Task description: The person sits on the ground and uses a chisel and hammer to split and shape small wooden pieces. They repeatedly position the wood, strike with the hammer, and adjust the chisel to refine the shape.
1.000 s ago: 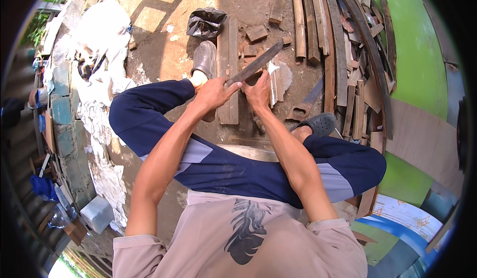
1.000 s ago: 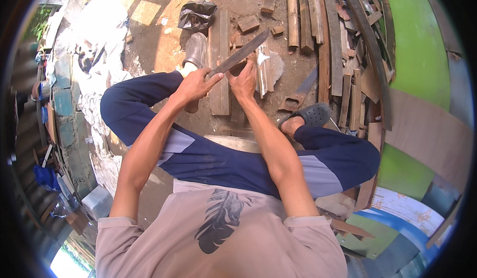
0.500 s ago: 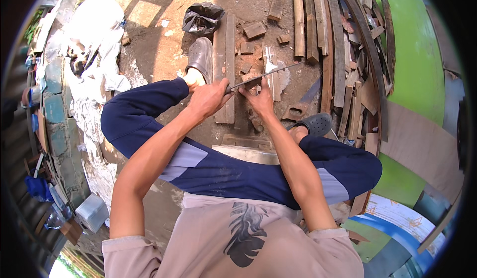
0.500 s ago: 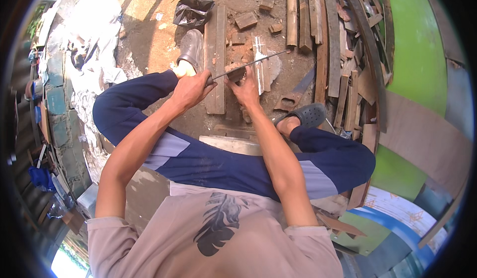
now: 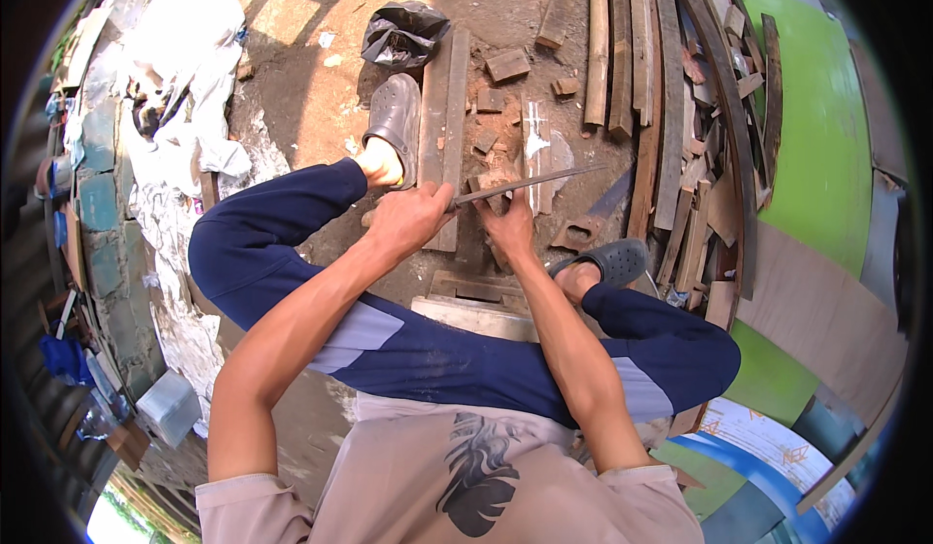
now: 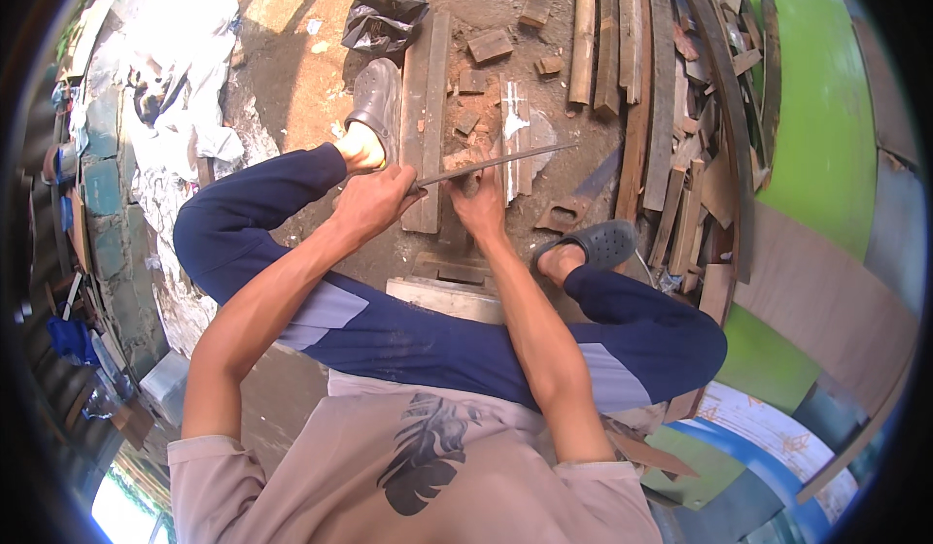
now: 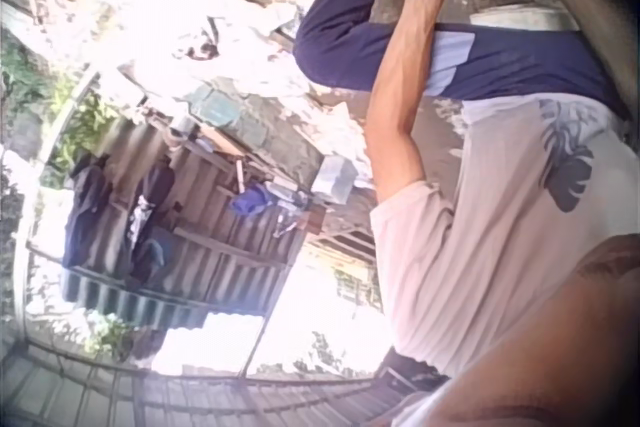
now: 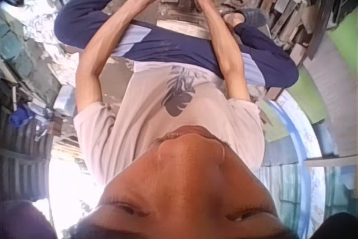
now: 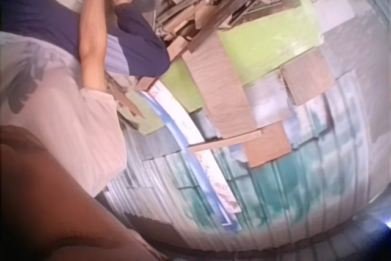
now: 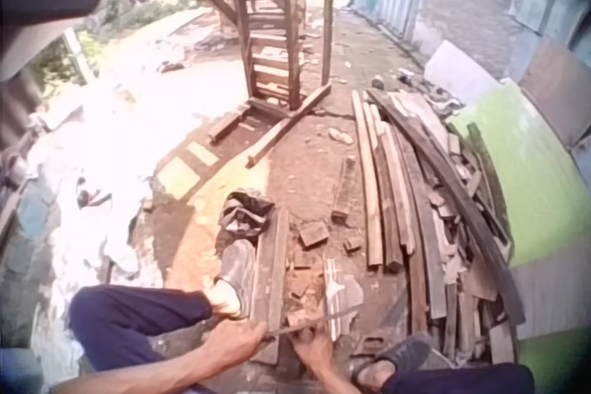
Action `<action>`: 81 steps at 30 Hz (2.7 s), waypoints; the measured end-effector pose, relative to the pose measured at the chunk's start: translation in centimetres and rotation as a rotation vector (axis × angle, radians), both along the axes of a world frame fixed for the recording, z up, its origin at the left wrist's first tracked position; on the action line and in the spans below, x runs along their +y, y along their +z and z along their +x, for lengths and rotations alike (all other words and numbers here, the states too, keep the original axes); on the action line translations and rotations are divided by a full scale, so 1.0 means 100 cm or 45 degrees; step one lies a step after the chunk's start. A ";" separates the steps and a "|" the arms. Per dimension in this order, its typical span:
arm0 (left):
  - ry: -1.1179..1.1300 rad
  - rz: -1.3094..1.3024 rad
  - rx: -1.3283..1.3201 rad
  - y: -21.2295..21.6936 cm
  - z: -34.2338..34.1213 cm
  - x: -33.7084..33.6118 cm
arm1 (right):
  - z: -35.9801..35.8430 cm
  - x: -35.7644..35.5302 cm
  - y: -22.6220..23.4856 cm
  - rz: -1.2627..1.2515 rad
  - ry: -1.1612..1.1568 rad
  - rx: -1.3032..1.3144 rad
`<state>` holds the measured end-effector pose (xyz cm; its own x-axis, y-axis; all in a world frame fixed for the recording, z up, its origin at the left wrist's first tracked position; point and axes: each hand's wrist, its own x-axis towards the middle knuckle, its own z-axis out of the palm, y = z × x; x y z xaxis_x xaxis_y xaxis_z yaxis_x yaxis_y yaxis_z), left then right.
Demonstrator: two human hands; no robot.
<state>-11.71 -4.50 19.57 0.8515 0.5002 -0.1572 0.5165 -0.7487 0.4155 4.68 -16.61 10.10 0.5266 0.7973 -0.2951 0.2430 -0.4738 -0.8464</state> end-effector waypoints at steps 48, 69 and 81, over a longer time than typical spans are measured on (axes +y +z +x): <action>0.134 -0.025 -0.097 0.000 0.003 -0.004 | 0.000 0.003 -0.005 0.094 0.051 -0.141; 0.078 -0.025 -0.079 -0.004 0.001 0.002 | 0.000 0.008 0.005 0.083 0.045 -0.143; 0.052 -0.074 0.015 -0.009 0.002 0.003 | 0.017 -0.016 0.004 -0.153 0.031 -0.076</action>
